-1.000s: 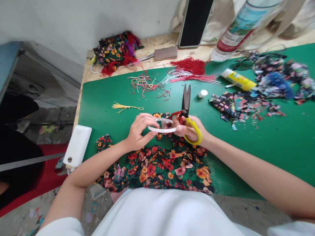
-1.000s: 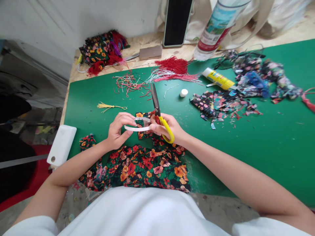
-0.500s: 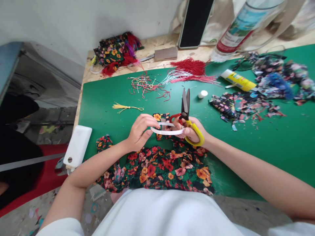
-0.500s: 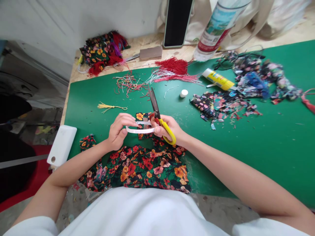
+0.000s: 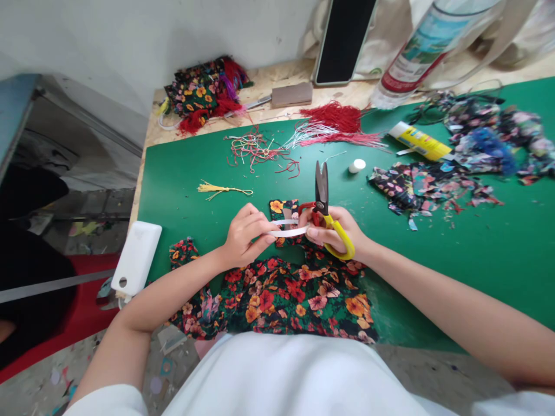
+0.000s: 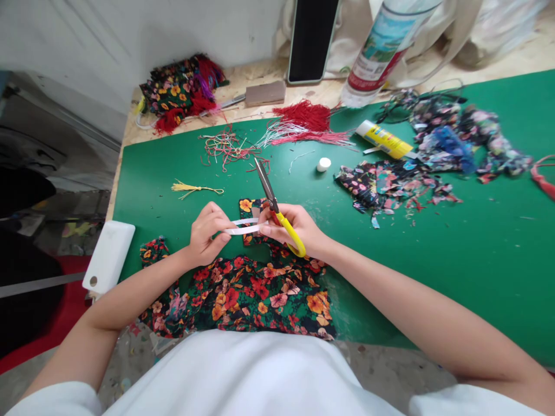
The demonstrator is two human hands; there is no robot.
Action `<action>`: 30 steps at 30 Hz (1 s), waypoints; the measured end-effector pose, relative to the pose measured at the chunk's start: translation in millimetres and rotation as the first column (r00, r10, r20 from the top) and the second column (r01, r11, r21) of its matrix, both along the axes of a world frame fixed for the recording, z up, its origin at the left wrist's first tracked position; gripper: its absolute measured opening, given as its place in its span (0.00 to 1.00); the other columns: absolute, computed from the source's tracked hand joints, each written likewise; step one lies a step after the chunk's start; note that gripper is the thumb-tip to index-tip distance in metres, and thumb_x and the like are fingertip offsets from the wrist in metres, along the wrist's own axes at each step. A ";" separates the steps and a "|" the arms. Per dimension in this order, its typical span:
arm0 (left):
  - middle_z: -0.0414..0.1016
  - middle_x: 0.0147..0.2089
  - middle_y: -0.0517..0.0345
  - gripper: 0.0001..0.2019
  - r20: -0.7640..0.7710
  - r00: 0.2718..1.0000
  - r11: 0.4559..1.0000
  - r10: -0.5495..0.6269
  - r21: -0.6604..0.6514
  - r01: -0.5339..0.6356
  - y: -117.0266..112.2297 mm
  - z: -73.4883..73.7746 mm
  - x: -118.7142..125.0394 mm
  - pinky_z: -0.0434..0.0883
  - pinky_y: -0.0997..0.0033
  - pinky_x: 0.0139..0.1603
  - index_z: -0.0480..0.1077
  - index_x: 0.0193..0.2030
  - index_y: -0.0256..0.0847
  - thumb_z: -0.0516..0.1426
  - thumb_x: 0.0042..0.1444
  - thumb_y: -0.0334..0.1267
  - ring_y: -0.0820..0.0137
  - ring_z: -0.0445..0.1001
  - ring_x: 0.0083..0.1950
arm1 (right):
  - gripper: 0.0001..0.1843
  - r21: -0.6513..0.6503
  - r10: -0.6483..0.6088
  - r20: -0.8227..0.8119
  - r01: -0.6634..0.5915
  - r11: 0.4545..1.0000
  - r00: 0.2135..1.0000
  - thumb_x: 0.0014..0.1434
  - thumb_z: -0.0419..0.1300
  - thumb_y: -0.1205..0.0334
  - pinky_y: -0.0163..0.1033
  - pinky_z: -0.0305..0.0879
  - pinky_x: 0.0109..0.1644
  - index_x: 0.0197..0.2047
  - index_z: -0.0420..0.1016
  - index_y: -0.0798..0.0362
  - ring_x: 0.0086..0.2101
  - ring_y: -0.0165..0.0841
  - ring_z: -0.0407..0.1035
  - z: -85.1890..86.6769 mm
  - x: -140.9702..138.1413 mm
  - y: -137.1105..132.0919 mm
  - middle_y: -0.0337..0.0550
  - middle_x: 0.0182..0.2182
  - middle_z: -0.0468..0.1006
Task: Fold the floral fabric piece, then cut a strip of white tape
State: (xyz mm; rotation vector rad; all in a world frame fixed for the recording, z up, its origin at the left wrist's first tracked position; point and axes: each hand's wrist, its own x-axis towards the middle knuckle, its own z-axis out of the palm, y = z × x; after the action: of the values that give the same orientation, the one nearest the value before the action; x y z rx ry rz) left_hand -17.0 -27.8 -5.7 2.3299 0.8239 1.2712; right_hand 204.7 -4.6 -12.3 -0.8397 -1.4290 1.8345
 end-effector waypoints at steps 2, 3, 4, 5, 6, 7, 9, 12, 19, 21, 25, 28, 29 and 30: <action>0.75 0.30 0.58 0.10 0.001 1.000 1.000 0.003 -0.006 -0.003 0.0 0.0 0.1 0.63 0.66 0.37 0.71 0.40 0.40 0.50 0.67 0.40 0.71 0.64 0.31 | 0.24 -0.012 -0.004 0.000 0.004 1.000 1.000 0.50 0.68 0.41 0.32 0.49 0.21 0.29 0.71 0.55 0.19 0.22 0.56 -0.4 -0.1 -0.2 0.33 0.18 0.65; 0.75 0.30 0.58 0.10 0.001 1.000 1.000 0.005 -0.009 -0.005 0.0 -0.1 0.1 0.64 0.66 0.37 0.71 0.40 0.40 0.50 0.67 0.40 0.70 0.65 0.32 | 0.24 -0.016 -0.007 -0.006 0.006 1.000 1.000 0.50 0.68 0.41 0.32 0.49 0.21 0.28 0.70 0.55 0.19 0.22 0.56 -1.6 0.0 0.0 0.33 0.18 0.65; 0.75 0.30 0.57 0.10 0.001 1.000 1.000 0.008 -0.012 -0.008 -0.1 -0.2 0.2 0.64 0.66 0.38 0.71 0.40 0.40 0.50 0.67 0.40 0.70 0.65 0.33 | 0.24 -0.015 -0.009 -0.018 0.008 1.000 1.000 0.50 0.68 0.41 0.32 0.50 0.21 0.28 0.69 0.54 0.19 0.22 0.56 -3.5 0.2 0.2 0.32 0.18 0.64; 0.75 0.30 0.57 0.10 0.001 1.000 1.000 0.013 -0.016 -0.013 -0.2 -0.3 0.2 0.64 0.66 0.38 0.71 0.40 0.40 0.50 0.67 0.40 0.70 0.66 0.33 | 0.24 -0.014 -0.008 -0.034 0.007 1.000 0.999 0.50 0.68 0.41 0.31 0.50 0.21 0.28 0.68 0.54 0.19 0.22 0.56 -5.7 0.5 0.6 0.32 0.19 0.64; 0.75 0.30 0.57 0.10 0.001 1.000 1.000 0.019 -0.020 -0.019 -0.2 -0.4 0.3 0.65 0.66 0.38 0.70 0.40 0.40 0.51 0.66 0.40 0.70 0.66 0.34 | 0.24 -0.012 -0.004 -0.051 0.003 1.000 0.999 0.49 0.68 0.41 0.31 0.50 0.21 0.28 0.68 0.54 0.19 0.22 0.56 -8.1 1.0 1.0 0.32 0.19 0.64; 0.75 0.30 0.57 0.09 0.001 1.000 0.999 0.025 -0.023 -0.025 -0.3 -0.5 0.4 0.65 0.66 0.39 0.70 0.40 0.40 0.51 0.66 0.40 0.70 0.66 0.34 | 0.25 -0.010 0.007 -0.067 -0.007 1.000 0.998 0.49 0.68 0.41 0.31 0.50 0.21 0.28 0.67 0.54 0.19 0.22 0.56 -10.7 1.5 1.4 0.32 0.19 0.63; 0.74 0.31 0.57 0.10 0.001 0.999 0.999 0.036 -0.026 -0.036 -0.3 -0.7 0.6 0.66 0.66 0.40 0.69 0.40 0.40 0.50 0.67 0.41 0.70 0.67 0.35 | 0.25 -0.007 0.031 -0.098 -0.032 0.999 0.995 0.50 0.68 0.40 0.31 0.50 0.21 0.29 0.67 0.54 0.19 0.22 0.55 -15.5 2.6 1.9 0.31 0.19 0.63; 0.74 0.33 0.55 0.12 0.008 0.999 0.998 0.050 -0.033 -0.049 -0.4 -1.2 0.7 0.66 0.65 0.41 0.69 0.40 0.39 0.49 0.68 0.42 0.70 0.69 0.37 | 0.26 0.001 0.041 -0.138 -0.041 0.999 0.990 0.50 0.67 0.38 0.31 0.49 0.20 0.31 0.67 0.54 0.18 0.22 0.56 -20.7 4.0 1.9 0.31 0.19 0.63; 0.74 0.35 0.54 0.12 0.038 0.998 0.997 0.050 -0.059 -0.048 -1.6 -2.4 0.6 0.66 0.64 0.42 0.69 0.41 0.39 0.47 0.68 0.41 0.69 0.69 0.39 | 0.28 0.011 0.040 -0.141 -0.039 0.999 0.989 0.49 0.65 0.34 0.33 0.51 0.21 0.30 0.68 0.54 0.18 0.24 0.56 -19.5 3.4 1.9 0.33 0.18 0.62; 0.73 0.34 0.54 0.12 0.039 0.998 0.997 0.057 -0.051 -0.055 -2.0 -2.8 0.4 0.66 0.65 0.41 0.68 0.41 0.40 0.46 0.68 0.41 0.69 0.68 0.38 | 0.28 0.008 0.032 -0.152 -0.031 0.999 0.988 0.49 0.66 0.35 0.32 0.51 0.21 0.29 0.68 0.54 0.17 0.24 0.56 -17.7 2.8 2.1 0.33 0.17 0.63; 0.72 0.32 0.55 0.13 0.030 0.997 0.997 0.074 -0.035 -0.073 -2.2 -3.2 0.0 0.65 0.65 0.39 0.69 0.41 0.41 0.46 0.68 0.41 0.69 0.67 0.35 | 0.27 0.003 0.042 -0.165 -0.042 0.999 0.985 0.50 0.66 0.37 0.32 0.51 0.20 0.28 0.68 0.54 0.17 0.23 0.56 -17.0 2.3 2.4 0.33 0.17 0.63; 0.70 0.30 0.57 0.13 0.020 0.996 0.996 0.089 -0.027 -0.088 -2.3 -2.7 0.0 0.64 0.66 0.37 0.70 0.41 0.41 0.46 0.68 0.42 0.69 0.65 0.33 | 0.26 0.003 0.046 -0.171 -0.047 0.999 0.984 0.52 0.65 0.37 0.32 0.52 0.20 0.30 0.69 0.55 0.18 0.23 0.56 -19.3 2.4 2.4 0.36 0.21 0.67; 0.70 0.30 0.57 0.14 0.018 0.996 0.996 0.088 -0.026 -0.087 -2.3 -2.4 0.1 0.63 0.66 0.36 0.70 0.41 0.41 0.46 0.68 0.42 0.69 0.64 0.32 | 0.26 0.005 0.046 -0.169 -0.046 0.999 0.985 0.52 0.65 0.38 0.32 0.52 0.20 0.31 0.69 0.55 0.18 0.23 0.57 -20.0 2.6 2.4 0.36 0.22 0.68; 0.69 0.29 0.57 0.14 0.015 0.996 0.996 0.085 -0.024 -0.084 -2.3 -2.0 0.2 0.63 0.67 0.36 0.71 0.41 0.41 0.46 0.68 0.42 0.69 0.64 0.32 | 0.26 0.008 0.045 -0.164 -0.044 0.999 0.986 0.52 0.65 0.38 0.32 0.52 0.21 0.31 0.69 0.55 0.18 0.23 0.57 -20.5 2.8 2.3 0.37 0.22 0.68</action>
State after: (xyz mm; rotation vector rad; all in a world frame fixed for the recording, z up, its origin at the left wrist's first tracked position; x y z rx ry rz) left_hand -16.8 -30.1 -7.7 2.2861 0.9363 1.3052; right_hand 207.5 -2.2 -32.9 -0.6429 -1.3573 1.8862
